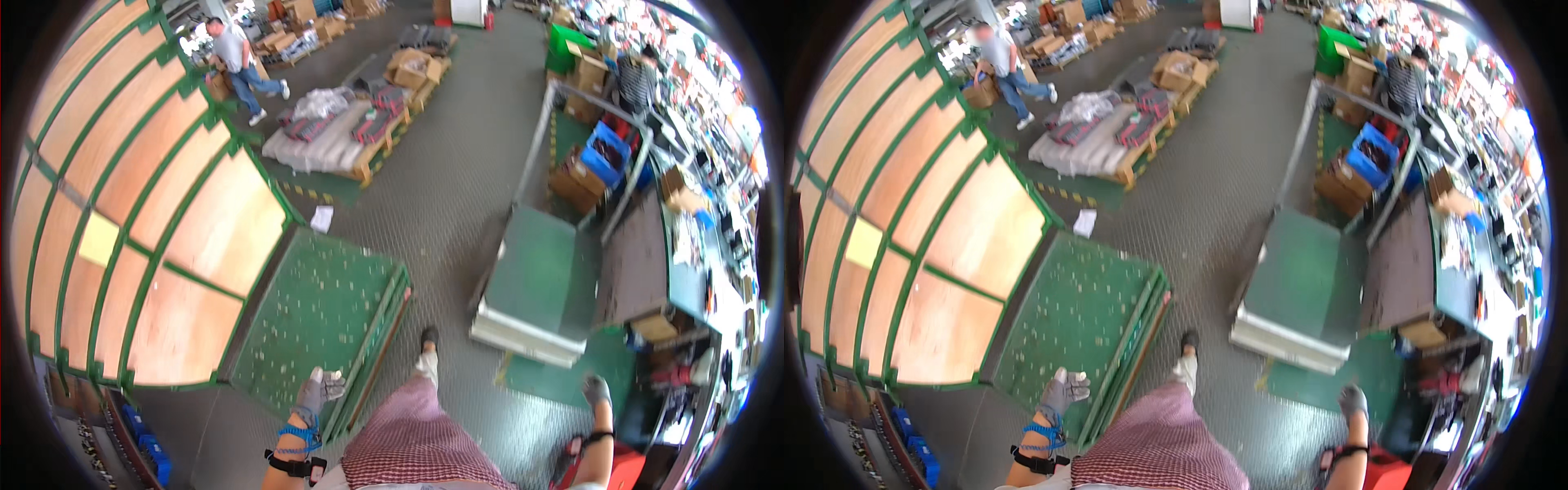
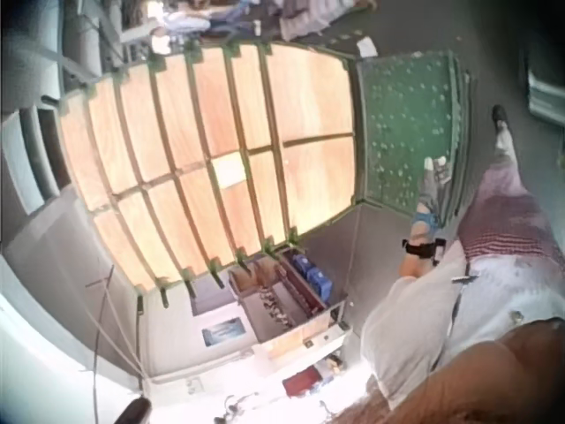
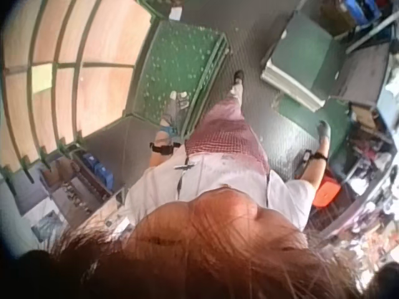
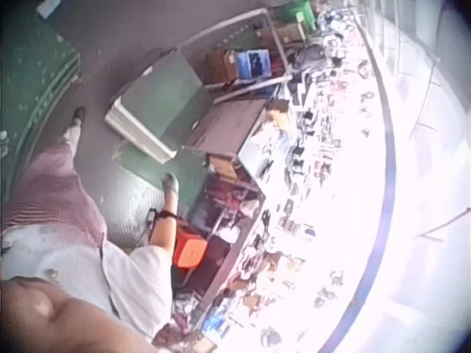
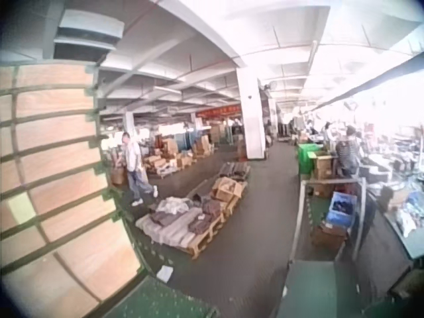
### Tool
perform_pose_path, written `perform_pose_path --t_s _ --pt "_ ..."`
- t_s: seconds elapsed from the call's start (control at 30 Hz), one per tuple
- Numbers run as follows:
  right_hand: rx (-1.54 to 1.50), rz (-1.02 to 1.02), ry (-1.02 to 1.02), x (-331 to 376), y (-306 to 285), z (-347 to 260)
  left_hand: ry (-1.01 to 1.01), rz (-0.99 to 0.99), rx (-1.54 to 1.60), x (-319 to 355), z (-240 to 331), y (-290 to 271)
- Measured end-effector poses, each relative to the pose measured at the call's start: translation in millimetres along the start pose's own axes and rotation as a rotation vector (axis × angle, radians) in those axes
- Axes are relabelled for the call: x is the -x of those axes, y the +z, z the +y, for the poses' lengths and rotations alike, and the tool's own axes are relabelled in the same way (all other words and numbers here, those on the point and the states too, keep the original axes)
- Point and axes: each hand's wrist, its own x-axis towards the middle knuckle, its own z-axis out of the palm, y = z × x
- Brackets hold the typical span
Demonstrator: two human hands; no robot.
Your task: Assemble electrical components onto metal device panels and organize finished units in a warehouse.
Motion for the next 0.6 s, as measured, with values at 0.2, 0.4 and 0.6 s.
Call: perform_pose_path --t_s 0.2,0.4,0.6 --pt "-0.814 0.14 0.78 -24.5 -47.4 17.2 -0.056 -0.021 -0.002 -165.9 172.3 109.2" --pt "-0.723 -0.54 0.531 -180.1 -86.2 -25.6 0.012 -0.243 0.035 -263.2 259.8 193.7" --pt "-0.849 -0.691 0.34 -346.5 -91.1 -11.4 -0.011 -0.275 0.158 -383.2 297.8 247.0"
